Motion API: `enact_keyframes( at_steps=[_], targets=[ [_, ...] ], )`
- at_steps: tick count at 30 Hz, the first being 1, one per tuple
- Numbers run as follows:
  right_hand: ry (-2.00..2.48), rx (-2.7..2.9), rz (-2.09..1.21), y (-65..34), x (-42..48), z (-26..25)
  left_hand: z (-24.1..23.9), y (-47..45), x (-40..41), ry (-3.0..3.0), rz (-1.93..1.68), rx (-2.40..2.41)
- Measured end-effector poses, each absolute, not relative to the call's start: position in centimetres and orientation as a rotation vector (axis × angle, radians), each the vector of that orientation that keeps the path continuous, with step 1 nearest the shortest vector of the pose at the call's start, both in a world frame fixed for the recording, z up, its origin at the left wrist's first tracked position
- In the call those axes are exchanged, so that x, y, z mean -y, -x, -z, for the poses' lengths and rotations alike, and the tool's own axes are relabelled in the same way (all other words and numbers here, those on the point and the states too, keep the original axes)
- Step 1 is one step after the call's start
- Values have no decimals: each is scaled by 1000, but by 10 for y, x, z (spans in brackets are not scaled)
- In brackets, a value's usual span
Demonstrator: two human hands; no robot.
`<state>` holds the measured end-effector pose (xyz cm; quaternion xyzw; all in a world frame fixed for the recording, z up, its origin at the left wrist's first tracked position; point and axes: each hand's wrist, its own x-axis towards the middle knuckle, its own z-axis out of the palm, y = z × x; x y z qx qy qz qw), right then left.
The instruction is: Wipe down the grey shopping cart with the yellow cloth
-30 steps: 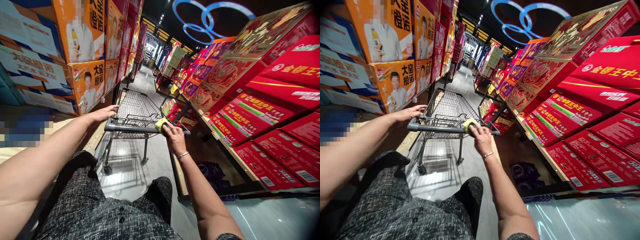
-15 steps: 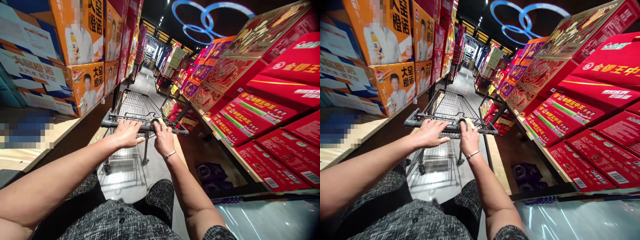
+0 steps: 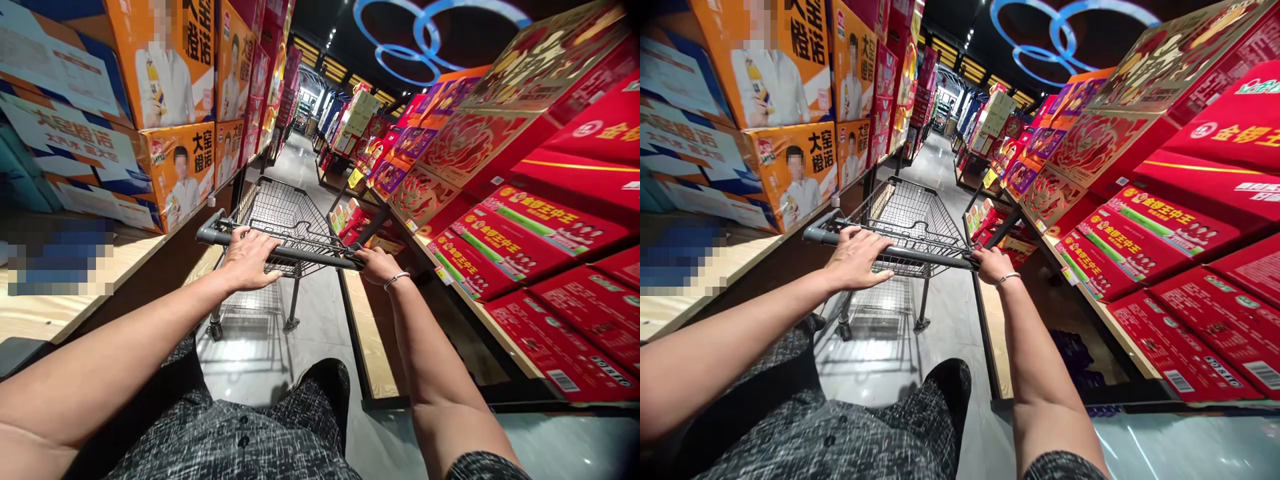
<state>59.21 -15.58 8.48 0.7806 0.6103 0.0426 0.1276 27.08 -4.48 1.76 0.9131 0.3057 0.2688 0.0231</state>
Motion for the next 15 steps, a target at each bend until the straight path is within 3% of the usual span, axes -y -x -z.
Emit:
enact_keyframes(
  at_steps=[15],
  targets=[
    [-2235,-1869,-208,-518,180,-86,-10,-245,-13,-2735,-854,-1103]
  ],
)
